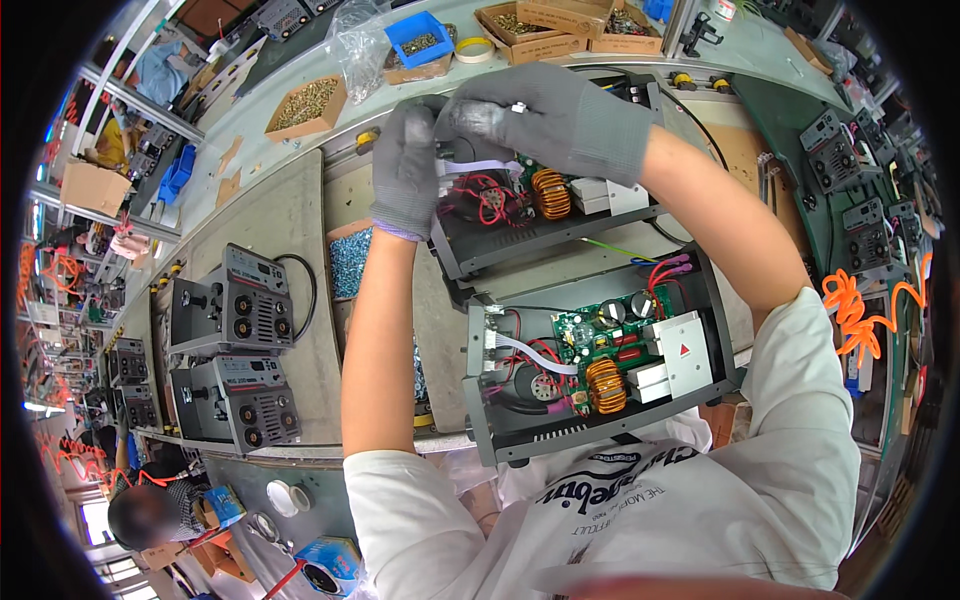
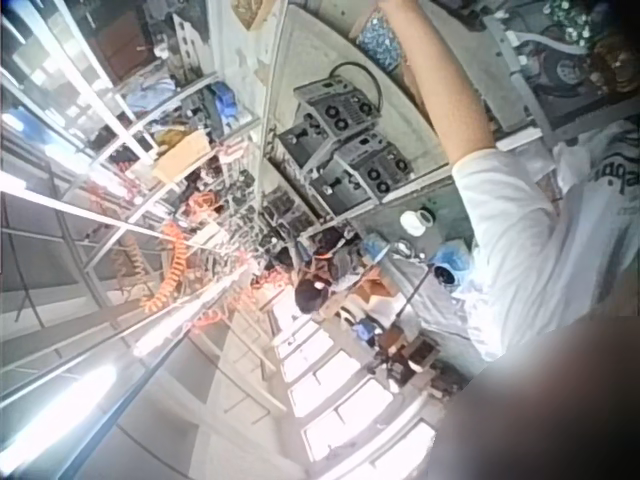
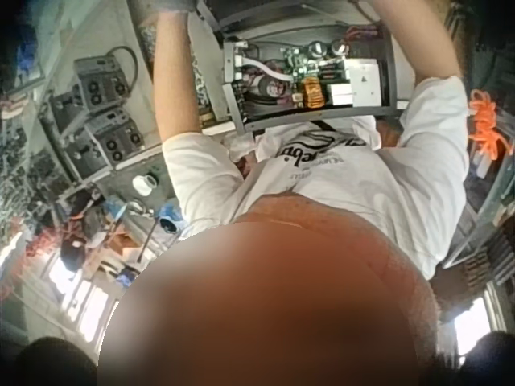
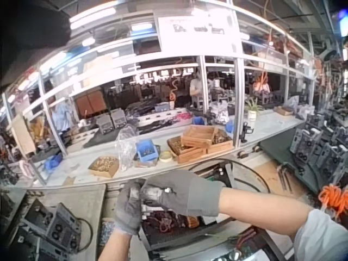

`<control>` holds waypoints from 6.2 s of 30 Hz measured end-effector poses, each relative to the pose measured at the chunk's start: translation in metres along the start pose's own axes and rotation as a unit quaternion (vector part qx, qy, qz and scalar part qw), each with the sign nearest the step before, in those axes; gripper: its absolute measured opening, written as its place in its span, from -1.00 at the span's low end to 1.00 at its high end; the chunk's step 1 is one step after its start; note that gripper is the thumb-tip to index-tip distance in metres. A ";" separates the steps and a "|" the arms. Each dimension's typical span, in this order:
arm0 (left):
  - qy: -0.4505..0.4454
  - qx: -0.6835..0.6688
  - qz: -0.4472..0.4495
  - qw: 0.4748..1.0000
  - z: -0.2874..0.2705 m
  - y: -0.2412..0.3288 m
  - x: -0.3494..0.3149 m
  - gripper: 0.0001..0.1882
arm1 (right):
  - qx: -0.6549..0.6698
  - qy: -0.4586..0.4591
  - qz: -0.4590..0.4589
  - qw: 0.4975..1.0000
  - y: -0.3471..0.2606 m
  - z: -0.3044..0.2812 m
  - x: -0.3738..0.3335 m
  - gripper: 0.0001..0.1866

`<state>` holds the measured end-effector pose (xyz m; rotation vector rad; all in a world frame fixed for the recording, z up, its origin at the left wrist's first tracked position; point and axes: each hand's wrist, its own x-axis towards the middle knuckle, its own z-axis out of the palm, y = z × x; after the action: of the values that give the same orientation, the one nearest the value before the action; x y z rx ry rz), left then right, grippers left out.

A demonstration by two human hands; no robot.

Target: The recorder is assembling an industrial inverter by wiring components and securing internal parts with a pneumatic screwdriver.

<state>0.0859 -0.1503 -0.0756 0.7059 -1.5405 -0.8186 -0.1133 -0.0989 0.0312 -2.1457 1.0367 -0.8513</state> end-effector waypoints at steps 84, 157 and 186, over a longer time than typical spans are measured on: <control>-0.040 0.165 -0.024 0.985 0.004 0.019 -0.009 -0.56 | -0.451 -0.023 -0.093 0.887 0.091 -0.088 -0.096 -0.64; -0.139 0.666 -0.089 0.727 0.099 0.044 0.021 -0.67 | -0.595 -0.089 0.095 0.793 0.073 -0.040 -0.038 -0.83; -0.119 0.547 -0.153 0.814 0.099 0.048 0.038 -0.55 | -0.586 0.169 -0.045 0.791 0.110 -0.038 -0.046 -0.82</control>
<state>-0.0163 -0.1434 -0.0204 1.7745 -2.1315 -0.1429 -0.2128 -0.1268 -0.0398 -3.1114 2.0405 -0.6979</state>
